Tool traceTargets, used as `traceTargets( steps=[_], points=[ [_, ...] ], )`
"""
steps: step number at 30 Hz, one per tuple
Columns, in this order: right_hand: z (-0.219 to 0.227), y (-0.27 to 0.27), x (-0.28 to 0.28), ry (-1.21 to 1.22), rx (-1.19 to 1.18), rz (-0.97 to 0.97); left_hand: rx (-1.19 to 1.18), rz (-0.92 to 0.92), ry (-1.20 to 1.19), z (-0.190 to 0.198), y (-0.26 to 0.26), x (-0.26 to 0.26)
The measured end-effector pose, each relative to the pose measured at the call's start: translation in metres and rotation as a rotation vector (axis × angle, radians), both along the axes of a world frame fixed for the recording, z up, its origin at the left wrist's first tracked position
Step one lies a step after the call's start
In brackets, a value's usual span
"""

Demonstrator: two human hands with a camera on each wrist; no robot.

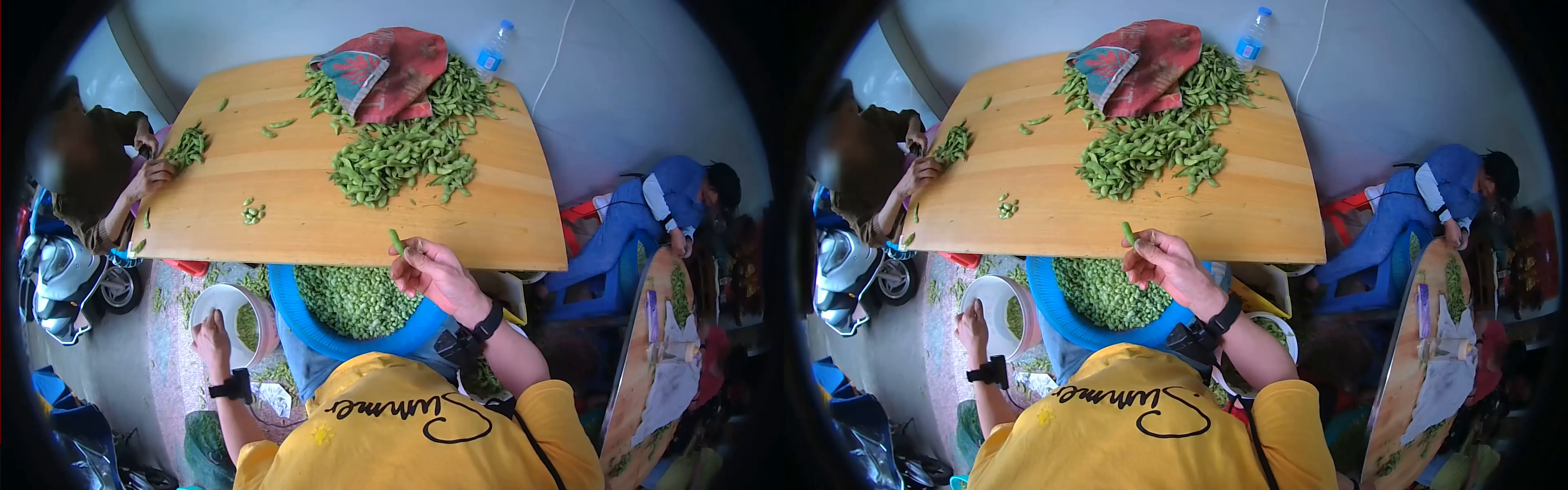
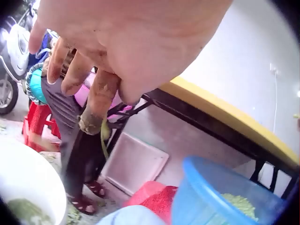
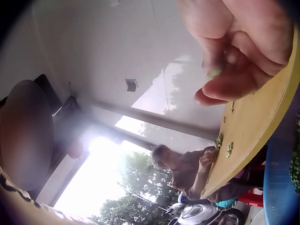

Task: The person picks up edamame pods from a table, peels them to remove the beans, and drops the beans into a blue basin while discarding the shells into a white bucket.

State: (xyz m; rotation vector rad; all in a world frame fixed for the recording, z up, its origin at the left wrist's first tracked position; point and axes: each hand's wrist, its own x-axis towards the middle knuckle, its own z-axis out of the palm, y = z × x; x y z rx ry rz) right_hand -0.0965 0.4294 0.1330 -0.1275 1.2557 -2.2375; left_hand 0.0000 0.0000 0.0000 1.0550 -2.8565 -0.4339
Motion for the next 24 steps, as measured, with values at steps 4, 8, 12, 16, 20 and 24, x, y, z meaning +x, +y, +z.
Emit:
traceTargets(
  steps=[4,8,12,16,20,24],
  points=[
    [0.001,-0.003,-0.002,-0.035,-0.022,0.061,-0.325,-0.016,-0.244,0.044,-0.002,-0.005],
    [0.000,0.004,-0.002,-0.024,-0.009,0.131,-0.452,-0.275,0.277,0.080,0.063,-0.029],
    [0.007,-0.005,-0.003,0.025,0.062,0.231,0.964,-0.533,0.488,0.123,0.167,-0.059],
    [0.004,-0.010,0.000,0.062,0.142,0.278,1.429,-0.685,0.282,0.133,0.220,-0.075],
    [0.006,0.002,-0.009,0.033,0.131,0.255,1.603,-0.749,0.186,0.135,0.232,-0.087],
    [0.011,0.007,-0.018,0.011,0.100,0.309,1.637,-0.762,0.204,0.131,0.235,-0.093]
  ],
)
